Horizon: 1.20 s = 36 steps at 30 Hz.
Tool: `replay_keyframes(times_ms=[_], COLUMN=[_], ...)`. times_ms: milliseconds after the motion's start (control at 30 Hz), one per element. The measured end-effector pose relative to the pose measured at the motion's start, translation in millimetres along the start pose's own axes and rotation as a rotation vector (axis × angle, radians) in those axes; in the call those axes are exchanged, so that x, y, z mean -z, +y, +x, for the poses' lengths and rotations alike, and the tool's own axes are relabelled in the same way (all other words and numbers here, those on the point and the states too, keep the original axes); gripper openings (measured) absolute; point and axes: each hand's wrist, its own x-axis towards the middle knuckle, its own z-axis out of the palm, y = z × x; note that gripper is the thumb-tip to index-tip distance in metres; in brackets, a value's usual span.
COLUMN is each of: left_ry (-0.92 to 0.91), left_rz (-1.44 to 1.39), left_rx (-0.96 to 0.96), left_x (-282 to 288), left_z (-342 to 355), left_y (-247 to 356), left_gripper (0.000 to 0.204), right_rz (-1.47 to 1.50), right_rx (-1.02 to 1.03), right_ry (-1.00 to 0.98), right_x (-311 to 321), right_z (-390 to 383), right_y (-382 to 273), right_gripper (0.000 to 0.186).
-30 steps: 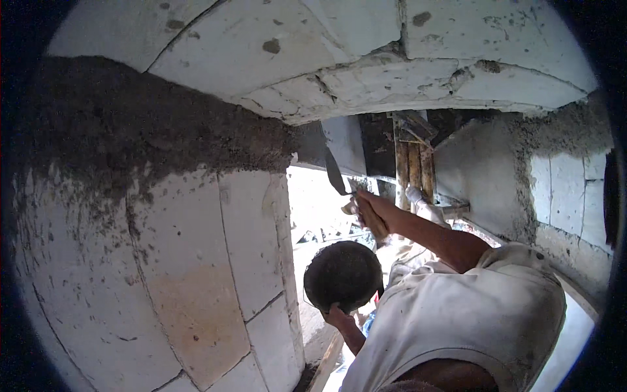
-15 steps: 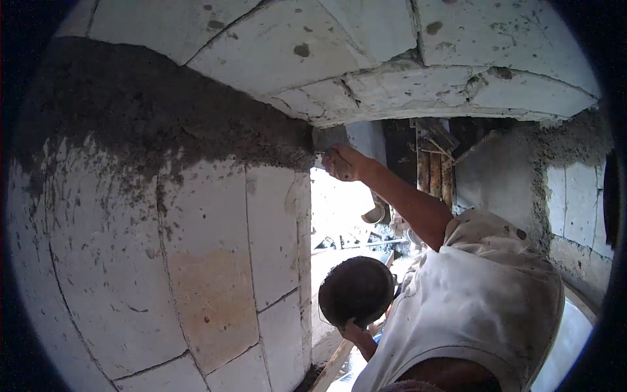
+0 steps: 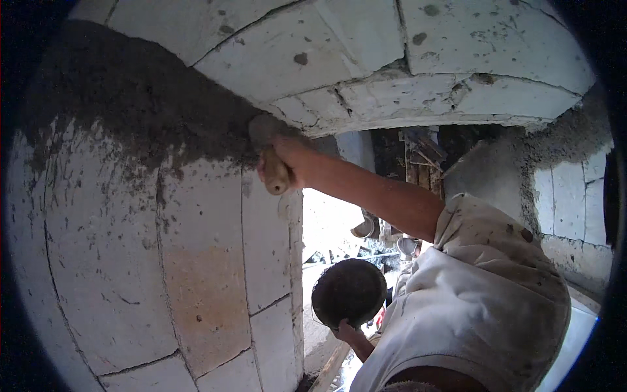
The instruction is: The person applies mortar to the horizontal and vertical joints of a concrete block wall using a trowel, scooping mortar from a handheld bucket and spreading it along the seams.
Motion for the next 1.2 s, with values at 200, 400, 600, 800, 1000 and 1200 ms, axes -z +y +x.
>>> replay_keyframes(times_ms=[200, 400, 600, 800, 1000, 1200], left_ry=[0.022, -0.051, -0.166, -0.267, -0.308, -0.347], left_rz=[-0.359, -0.357, -0.233, -0.260, -0.051, -0.123], left_rx=[0.219, 0.123, -0.080, -0.185, -0.269, -0.196], left_x=[-25.0, -59.8, -104.2, -122.2, -155.7, -156.5], left_z=[3.7, 11.9, 11.1, 15.3, -0.5, 8.2], left_y=[46.7, 78.3, 149.5, 169.9, 195.9, 218.5], left_gripper=[0.058, 0.054, 0.053, 0.048, 0.043, 0.042], right_rz=[-0.597, -1.616, -1.986, -2.444, -2.007, -1.503], right_rx=[-0.033, -0.008, -0.170, -0.149, -0.294, -0.356], right_ry=[-0.139, -0.218, -0.228, -0.118, -0.135, 0.083], right_x=[9.0, 131.5, 220.2, 215.6, 265.0, 249.8], right_z=[-89.2, -176.8, -216.3, -207.3, -184.8, -213.6], right_y=[12.2, 8.0, 16.0, 5.2, 0.9, -4.4], right_gripper=[0.044, 0.042, 0.024, 0.029, 0.033, 0.036])
